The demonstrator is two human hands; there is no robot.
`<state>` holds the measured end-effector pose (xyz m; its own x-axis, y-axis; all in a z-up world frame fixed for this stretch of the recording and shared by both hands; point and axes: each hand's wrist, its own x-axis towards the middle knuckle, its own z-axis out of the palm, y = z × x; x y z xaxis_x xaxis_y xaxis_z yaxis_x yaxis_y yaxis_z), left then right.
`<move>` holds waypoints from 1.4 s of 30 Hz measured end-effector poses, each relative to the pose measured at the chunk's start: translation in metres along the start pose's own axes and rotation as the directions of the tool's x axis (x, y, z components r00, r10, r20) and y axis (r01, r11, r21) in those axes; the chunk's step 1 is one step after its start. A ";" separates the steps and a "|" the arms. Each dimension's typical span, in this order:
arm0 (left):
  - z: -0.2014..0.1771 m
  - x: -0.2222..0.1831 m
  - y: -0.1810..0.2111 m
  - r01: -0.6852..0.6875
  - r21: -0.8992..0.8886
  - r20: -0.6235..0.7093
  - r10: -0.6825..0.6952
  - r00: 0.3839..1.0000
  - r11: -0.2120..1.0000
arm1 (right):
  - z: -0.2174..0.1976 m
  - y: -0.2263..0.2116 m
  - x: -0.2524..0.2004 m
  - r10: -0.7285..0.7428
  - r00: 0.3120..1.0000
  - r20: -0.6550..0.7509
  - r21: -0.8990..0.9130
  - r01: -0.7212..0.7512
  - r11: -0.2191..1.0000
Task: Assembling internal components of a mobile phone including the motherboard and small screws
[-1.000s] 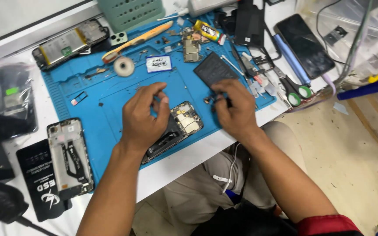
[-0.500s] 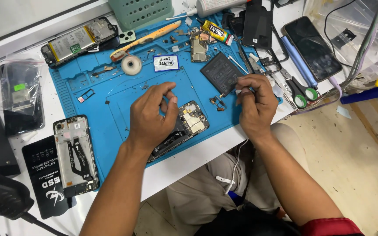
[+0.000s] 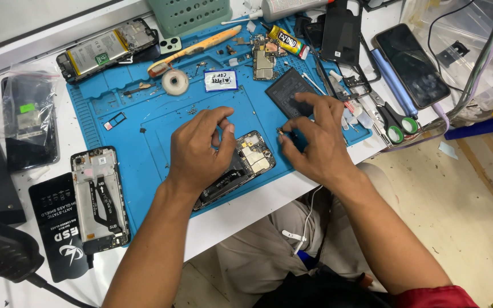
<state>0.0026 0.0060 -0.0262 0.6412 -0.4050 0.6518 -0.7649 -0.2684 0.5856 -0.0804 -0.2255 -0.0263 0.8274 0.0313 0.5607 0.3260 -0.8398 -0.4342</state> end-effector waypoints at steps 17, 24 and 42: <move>0.000 0.000 0.000 0.006 -0.004 -0.016 -0.006 1.000 1.000 | -0.003 -0.004 0.001 -0.016 0.996 0.085 -0.082 0.023 0.996; -0.001 0.001 0.001 0.008 -0.009 -0.008 -0.008 1.000 1.000 | -0.004 -0.008 0.007 -0.035 0.975 0.219 -0.197 0.079 0.977; 0.000 -0.004 -0.012 -0.062 0.121 0.013 0.061 0.998 0.991 | -0.001 0.007 0.025 -0.113 0.918 0.380 -0.162 0.186 0.969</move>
<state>0.0091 0.0112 -0.0360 0.5924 -0.4319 0.6801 -0.8052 -0.3467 0.4811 -0.0579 -0.2311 -0.0141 0.8965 0.3294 0.2963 0.3960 -0.8957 -0.2024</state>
